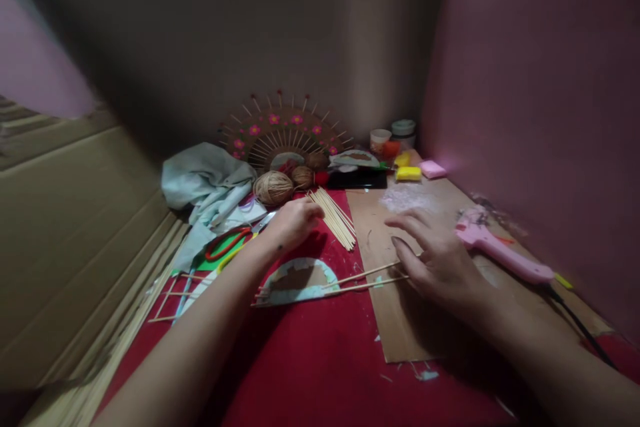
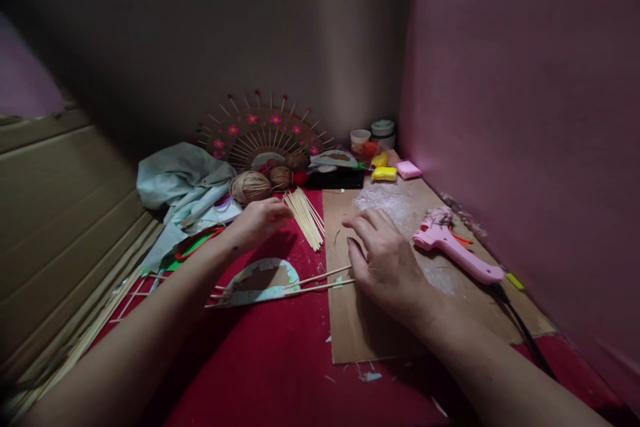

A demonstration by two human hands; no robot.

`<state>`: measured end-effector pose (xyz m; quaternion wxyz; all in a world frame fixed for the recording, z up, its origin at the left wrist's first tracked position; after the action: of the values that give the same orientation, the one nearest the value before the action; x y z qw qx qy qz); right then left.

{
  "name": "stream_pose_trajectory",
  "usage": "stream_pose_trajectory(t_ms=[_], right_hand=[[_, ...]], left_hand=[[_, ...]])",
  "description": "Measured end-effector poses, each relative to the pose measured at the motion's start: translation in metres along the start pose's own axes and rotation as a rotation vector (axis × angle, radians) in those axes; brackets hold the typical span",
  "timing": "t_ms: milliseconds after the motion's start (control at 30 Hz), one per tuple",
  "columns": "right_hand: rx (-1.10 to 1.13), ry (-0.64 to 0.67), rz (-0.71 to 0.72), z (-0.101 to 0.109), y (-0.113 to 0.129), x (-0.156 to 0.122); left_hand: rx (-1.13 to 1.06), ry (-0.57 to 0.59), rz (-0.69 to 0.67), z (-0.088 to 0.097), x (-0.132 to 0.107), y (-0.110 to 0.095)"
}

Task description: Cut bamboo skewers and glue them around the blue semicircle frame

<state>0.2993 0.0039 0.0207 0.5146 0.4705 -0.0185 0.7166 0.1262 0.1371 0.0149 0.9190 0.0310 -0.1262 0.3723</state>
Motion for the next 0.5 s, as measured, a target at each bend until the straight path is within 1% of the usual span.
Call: stream_pose_trajectory(t_ms=[100, 200, 367, 433, 500], right_hand=[[0.003, 0.012, -0.006, -0.003, -0.002, 0.0], [0.012, 0.031, -0.009, -0.006, -0.002, 0.0], [0.04, 0.051, -0.028, -0.009, 0.0, 0.0], [0.048, 0.054, -0.033, -0.009, 0.001, -0.001], [0.054, 0.059, -0.027, -0.009, 0.001, -0.002]], left_hand=[[0.104, 0.055, -0.078, -0.02, 0.016, -0.003], [0.188, 0.1, -0.204, -0.031, 0.02, -0.009], [0.325, 0.162, -0.439, -0.035, 0.014, -0.027], [0.369, 0.177, -0.503, -0.035, 0.009, -0.033], [0.407, 0.18, -0.54, -0.037, 0.005, -0.036]])
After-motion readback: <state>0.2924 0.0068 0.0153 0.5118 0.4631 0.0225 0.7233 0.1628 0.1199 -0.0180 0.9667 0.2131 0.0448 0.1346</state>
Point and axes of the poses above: each hand's wrist, its own x-axis towards the middle knuckle, its own z-axis out of the back of the hand, y = z × x, the point moved 7 cm from there along x, towards the middle knuckle, and after that the axes turned 3 degrees about -y, right-handed, at the moved point
